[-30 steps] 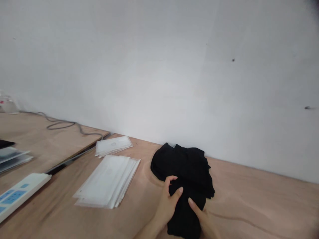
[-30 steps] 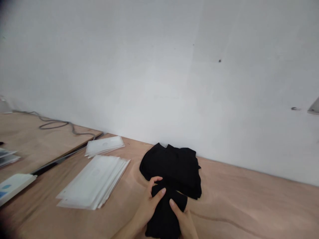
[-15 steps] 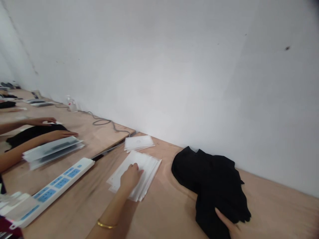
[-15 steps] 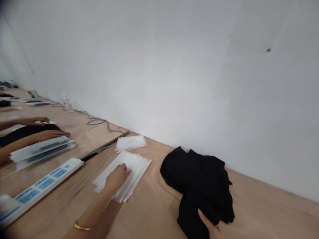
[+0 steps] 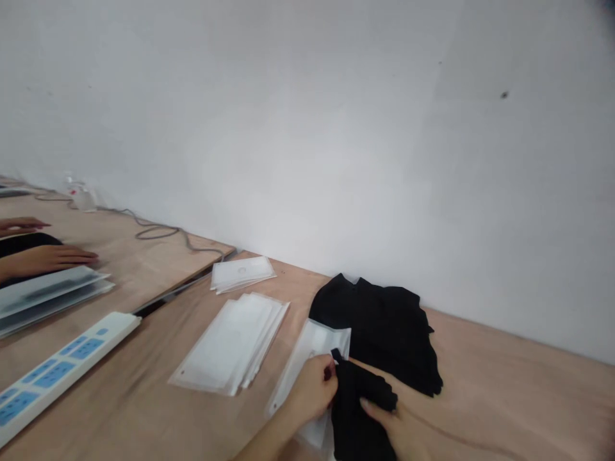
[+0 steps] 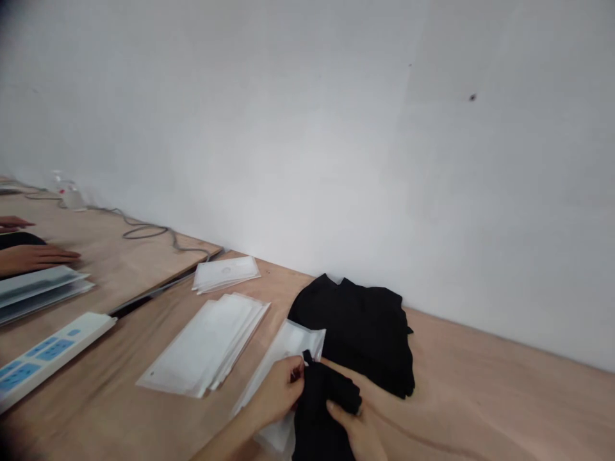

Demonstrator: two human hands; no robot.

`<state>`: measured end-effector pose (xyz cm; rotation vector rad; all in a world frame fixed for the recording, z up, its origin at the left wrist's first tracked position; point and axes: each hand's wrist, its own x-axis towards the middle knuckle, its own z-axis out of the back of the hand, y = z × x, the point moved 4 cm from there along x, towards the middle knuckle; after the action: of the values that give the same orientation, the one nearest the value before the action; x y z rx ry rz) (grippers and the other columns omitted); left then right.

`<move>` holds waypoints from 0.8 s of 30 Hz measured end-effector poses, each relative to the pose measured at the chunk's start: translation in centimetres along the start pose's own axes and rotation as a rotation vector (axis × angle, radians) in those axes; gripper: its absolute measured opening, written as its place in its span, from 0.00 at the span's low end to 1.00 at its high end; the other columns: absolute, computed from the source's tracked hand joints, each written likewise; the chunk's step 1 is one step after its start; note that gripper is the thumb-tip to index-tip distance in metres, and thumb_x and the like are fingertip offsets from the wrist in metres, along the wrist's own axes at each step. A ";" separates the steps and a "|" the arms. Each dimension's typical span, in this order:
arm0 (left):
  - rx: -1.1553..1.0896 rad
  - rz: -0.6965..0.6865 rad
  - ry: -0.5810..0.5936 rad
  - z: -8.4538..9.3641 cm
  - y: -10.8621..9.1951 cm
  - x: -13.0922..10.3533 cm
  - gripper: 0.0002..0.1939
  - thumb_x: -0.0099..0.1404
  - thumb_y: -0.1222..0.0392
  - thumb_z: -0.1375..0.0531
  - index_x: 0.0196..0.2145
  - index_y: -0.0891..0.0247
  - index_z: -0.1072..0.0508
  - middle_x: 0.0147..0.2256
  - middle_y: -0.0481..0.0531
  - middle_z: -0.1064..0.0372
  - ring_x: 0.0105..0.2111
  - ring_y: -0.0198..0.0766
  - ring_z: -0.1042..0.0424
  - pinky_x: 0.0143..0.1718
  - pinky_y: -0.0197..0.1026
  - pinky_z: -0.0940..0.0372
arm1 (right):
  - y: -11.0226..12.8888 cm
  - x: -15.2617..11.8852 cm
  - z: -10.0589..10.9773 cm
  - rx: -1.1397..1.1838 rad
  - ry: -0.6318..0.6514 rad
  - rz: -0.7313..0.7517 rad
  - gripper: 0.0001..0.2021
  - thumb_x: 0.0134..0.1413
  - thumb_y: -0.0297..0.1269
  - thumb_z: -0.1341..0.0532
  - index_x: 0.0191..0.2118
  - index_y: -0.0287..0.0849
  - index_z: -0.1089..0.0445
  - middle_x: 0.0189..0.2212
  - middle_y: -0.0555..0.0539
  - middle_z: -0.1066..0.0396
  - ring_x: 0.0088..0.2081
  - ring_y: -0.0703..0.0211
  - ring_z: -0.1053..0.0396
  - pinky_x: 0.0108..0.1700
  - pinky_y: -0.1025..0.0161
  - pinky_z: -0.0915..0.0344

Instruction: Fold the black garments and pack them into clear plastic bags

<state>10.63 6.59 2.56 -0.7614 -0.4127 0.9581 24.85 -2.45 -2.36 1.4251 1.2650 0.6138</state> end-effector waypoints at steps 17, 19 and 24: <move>0.252 -0.148 -0.058 1.3 -4.4 -2.4 0.06 0.52 0.72 0.48 0.24 0.63 0.36 0.37 0.51 0.39 0.41 0.44 0.39 0.44 0.48 0.43 | 2.4 -1.0 -1.2 0.218 -0.051 -0.054 0.25 0.35 0.42 0.29 0.43 0.41 0.29 0.39 0.43 0.23 0.44 0.45 0.27 0.50 0.49 0.35; 0.251 -0.163 -0.094 1.0 -4.3 -2.6 0.06 0.53 0.71 0.47 0.25 0.63 0.35 0.38 0.52 0.39 0.42 0.45 0.39 0.46 0.51 0.44 | 2.5 -1.6 -1.8 0.410 -0.063 -0.121 0.27 0.33 0.41 0.28 0.44 0.43 0.31 0.37 0.45 0.23 0.41 0.46 0.26 0.47 0.49 0.33; 0.112 -0.257 -0.149 -0.5 -4.3 -3.1 0.07 0.54 0.73 0.48 0.27 0.62 0.38 0.38 0.53 0.40 0.40 0.43 0.39 0.44 0.49 0.41 | 1.9 -1.6 -3.0 0.452 -0.134 -0.099 0.23 0.31 0.45 0.27 0.37 0.42 0.28 0.30 0.48 0.23 0.40 0.47 0.27 0.43 0.54 0.31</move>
<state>11.78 2.24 5.41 -0.5222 -0.5679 0.7915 22.38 -2.56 0.64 1.7258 1.4126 0.1629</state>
